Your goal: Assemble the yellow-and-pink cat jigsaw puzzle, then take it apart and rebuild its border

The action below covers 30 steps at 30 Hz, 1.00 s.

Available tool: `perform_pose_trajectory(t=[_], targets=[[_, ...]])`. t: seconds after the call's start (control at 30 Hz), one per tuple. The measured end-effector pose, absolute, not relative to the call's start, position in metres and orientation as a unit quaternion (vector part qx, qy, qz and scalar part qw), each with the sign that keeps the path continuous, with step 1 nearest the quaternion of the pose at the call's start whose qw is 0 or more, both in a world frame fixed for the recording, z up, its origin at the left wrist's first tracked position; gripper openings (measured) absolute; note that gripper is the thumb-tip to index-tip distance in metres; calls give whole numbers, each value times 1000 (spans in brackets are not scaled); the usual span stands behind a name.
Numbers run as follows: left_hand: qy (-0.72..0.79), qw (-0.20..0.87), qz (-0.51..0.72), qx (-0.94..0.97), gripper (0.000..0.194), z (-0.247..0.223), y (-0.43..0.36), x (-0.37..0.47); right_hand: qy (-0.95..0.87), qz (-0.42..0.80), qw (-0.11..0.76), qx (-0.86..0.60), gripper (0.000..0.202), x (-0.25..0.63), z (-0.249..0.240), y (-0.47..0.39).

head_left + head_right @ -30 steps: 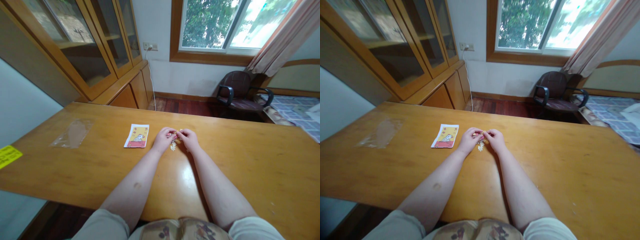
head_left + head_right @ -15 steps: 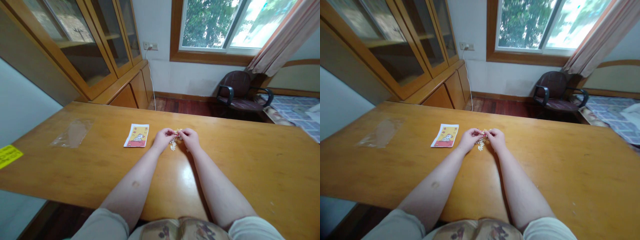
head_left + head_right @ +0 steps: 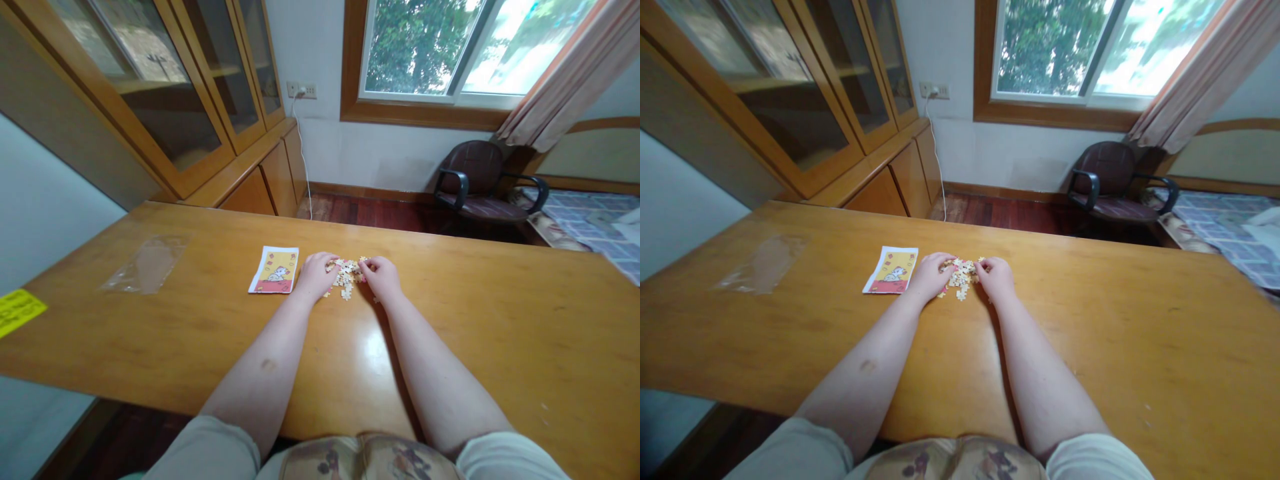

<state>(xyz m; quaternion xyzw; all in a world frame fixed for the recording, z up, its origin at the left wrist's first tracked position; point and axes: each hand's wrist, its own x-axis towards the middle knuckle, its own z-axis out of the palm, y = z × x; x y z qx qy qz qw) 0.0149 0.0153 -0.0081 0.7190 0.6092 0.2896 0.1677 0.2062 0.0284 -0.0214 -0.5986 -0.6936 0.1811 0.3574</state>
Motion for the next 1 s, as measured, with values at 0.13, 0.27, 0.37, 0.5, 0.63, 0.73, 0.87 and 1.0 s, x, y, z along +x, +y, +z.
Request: perform_pose_trajectory(t=[0.13, 0.27, 0.37, 0.5, 0.63, 0.73, 0.87, 1.0], targets=[[574, 144, 190, 784, 46, -9, 12, 18, -698, 119, 315, -632, 29, 206, -25, 29], [552, 148, 176, 801, 25, -10, 14, 19, -751, 131, 241, -600, 38, 203, -27, 27], [538, 163, 194, 804, 20, -12, 17, 19, -769, 182, 241, -564, 20, 202, -27, 28], [542, 211, 238, 778, 15, -13, 17, 20, -734, 228, 267, -581, 10, 201, -26, 29], [558, 264, 319, 719, 18, -14, 18, 21, -702, 276, 323, -571, 14, 200, -23, 27], [563, 278, 379, 680, 20, -12, 19, 19, -690, 285, 374, -550, 18, 201, -21, 26], [565, 300, 421, 643, 21, -7, 18, 19, -688, 277, 409, -532, 23, 202, -19, 25], [552, 323, 432, 636, 23, -2, 15, 19, -701, 271, 398, -526, 27, 201, -17, 23]])
